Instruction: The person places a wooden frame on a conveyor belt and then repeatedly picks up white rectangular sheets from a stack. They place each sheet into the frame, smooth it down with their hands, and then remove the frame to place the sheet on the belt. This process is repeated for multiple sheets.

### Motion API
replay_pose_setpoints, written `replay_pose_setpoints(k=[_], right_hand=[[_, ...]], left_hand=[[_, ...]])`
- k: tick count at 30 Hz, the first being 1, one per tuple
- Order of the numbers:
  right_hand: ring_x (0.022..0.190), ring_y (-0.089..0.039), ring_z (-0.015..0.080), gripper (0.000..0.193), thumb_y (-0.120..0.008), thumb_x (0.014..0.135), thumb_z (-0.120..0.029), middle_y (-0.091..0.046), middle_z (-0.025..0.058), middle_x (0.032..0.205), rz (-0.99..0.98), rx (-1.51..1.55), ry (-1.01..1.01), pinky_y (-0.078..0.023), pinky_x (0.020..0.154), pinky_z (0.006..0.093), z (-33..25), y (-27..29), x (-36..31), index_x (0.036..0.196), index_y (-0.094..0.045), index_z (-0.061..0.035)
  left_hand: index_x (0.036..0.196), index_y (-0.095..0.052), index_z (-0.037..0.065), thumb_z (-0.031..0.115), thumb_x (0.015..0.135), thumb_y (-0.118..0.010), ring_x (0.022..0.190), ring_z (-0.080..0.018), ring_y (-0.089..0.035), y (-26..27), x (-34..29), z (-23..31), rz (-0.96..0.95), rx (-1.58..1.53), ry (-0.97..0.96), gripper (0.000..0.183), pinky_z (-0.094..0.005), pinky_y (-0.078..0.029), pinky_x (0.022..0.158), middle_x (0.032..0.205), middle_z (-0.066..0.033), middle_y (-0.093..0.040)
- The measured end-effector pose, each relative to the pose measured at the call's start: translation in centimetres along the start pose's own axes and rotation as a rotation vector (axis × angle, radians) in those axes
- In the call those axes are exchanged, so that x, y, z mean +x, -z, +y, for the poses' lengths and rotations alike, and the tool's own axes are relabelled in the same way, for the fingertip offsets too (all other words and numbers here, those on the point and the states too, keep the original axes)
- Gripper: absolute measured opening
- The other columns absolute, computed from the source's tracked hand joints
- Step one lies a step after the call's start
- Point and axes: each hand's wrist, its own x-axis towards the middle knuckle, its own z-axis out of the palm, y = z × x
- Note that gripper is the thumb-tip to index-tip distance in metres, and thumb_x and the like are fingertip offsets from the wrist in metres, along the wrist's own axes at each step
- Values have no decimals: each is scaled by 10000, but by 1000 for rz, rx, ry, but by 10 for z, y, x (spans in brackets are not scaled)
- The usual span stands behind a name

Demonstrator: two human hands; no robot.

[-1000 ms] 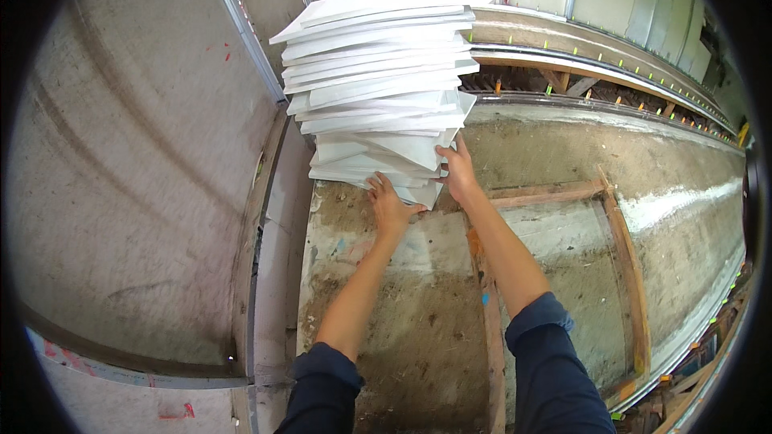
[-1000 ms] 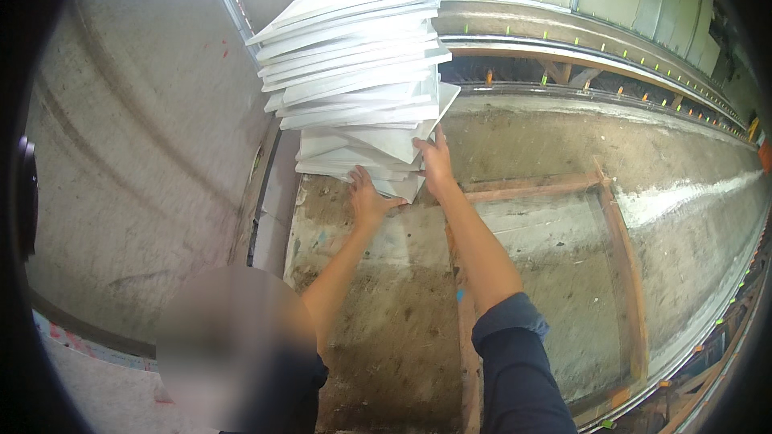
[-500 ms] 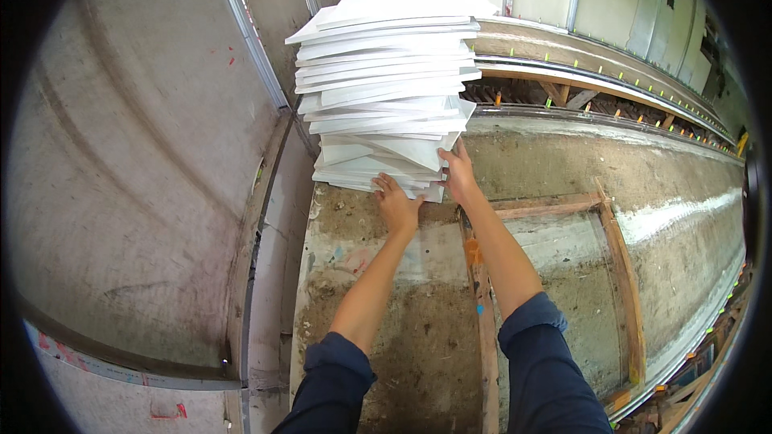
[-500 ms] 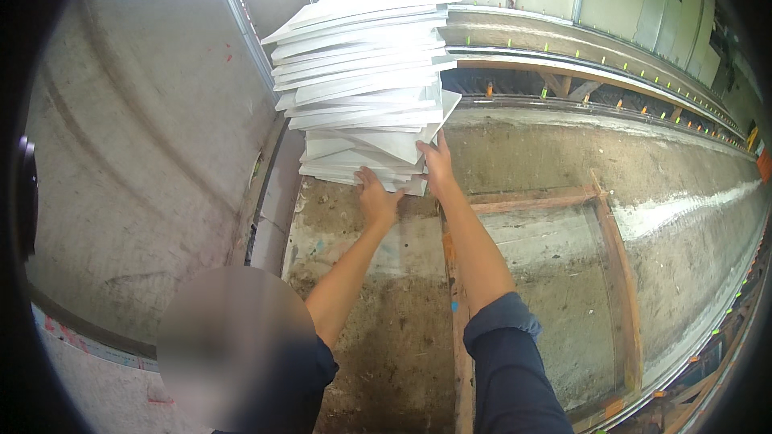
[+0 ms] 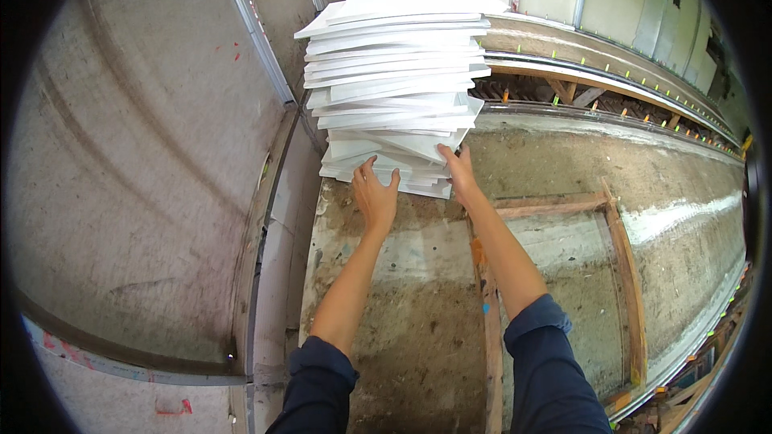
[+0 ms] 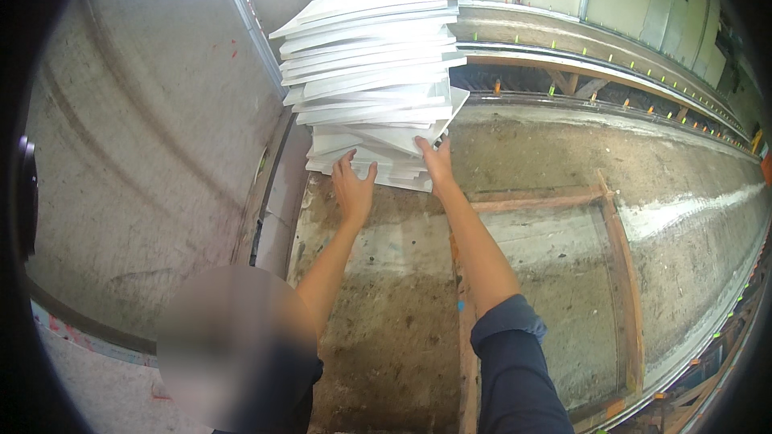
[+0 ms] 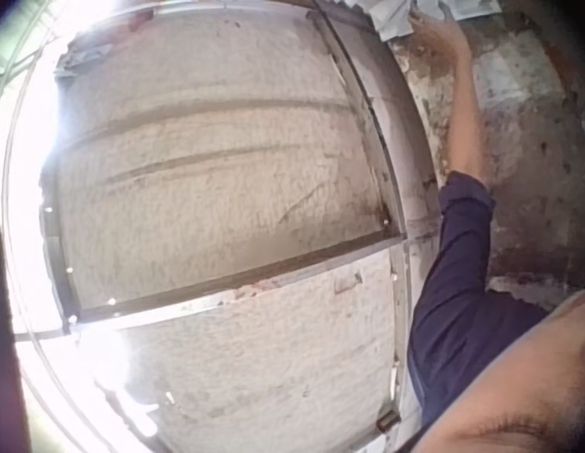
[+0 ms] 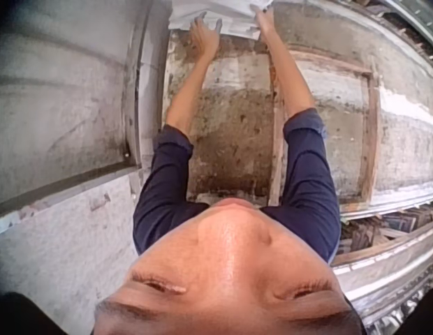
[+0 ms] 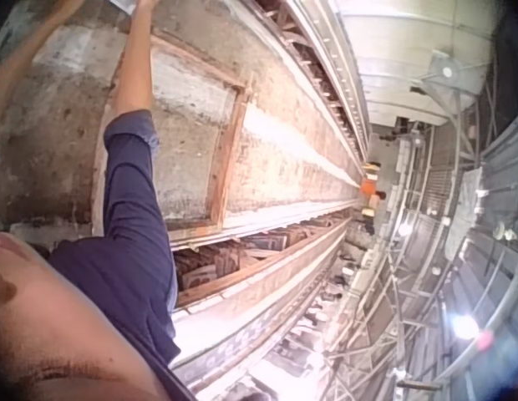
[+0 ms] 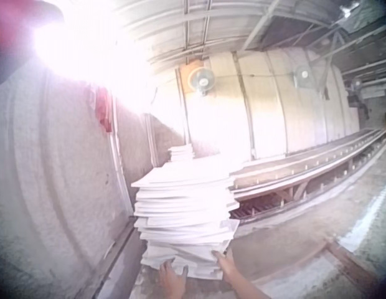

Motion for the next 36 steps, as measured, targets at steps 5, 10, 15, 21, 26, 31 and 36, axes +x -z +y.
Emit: replay_pose_setpoints(k=[5,10,15,21,26,31,36], right_hand=[[1176,-391,312,781,-626,752,-360,-364,235,1280,39,-224,176,-334,959,388,12,20,1,1325,-255,21],[1182,-392,297,737,-602,784,-372,-355,223,1300,-137,-458,210,-337,959,374,-32,40,-72,1330,-270,-4],[1135,-456,274,573,-547,844,-304,-406,181,1288,-394,-591,143,-359,946,360,-77,78,-190,1294,-345,-14],[1051,-514,261,345,-536,843,-210,-509,152,1129,-342,-955,333,-401,898,367,-91,147,-321,1147,-509,-49],[1097,-449,334,355,-590,785,-185,-460,187,1149,-130,-1326,446,-366,924,414,-59,257,-360,1110,-523,-58],[1181,-337,401,581,-630,763,-207,-306,229,1294,211,-1632,257,-310,957,501,-38,342,-376,1268,-361,-99],[1247,-239,450,868,-658,762,-231,-198,280,1361,260,-1515,-175,-288,988,504,-32,402,-342,1392,-69,-135]], left_hand=[[1204,-411,52,321,753,-643,1068,-321,-430,21,-4,8,-43,-93,-60,574,-417,-366,896,1148,-153,-423],[1207,-400,20,328,758,-641,1085,-313,-424,86,-28,36,-174,-168,-109,595,-402,-352,916,1150,-160,-426],[1218,-395,7,313,772,-634,1090,-289,-443,153,-82,59,-417,-257,-234,592,-392,-344,934,1164,-167,-424],[1240,-350,-9,346,786,-603,1119,-322,-429,184,-166,73,-797,-480,-143,629,-392,-359,938,1206,-198,-361],[1264,-288,-44,347,765,-631,1185,-341,-343,161,-246,89,-1008,-458,5,721,-400,-311,985,1249,-228,-312],[1312,-165,-66,362,730,-666,1246,-383,-218,149,-304,109,-1011,-265,-18,879,-415,-238,1032,1295,-260,-248],[1317,-132,-79,348,728,-678,1197,-371,-311,115,-333,105,-769,-202,186,910,-415,-280,1004,1278,-272,-296]])
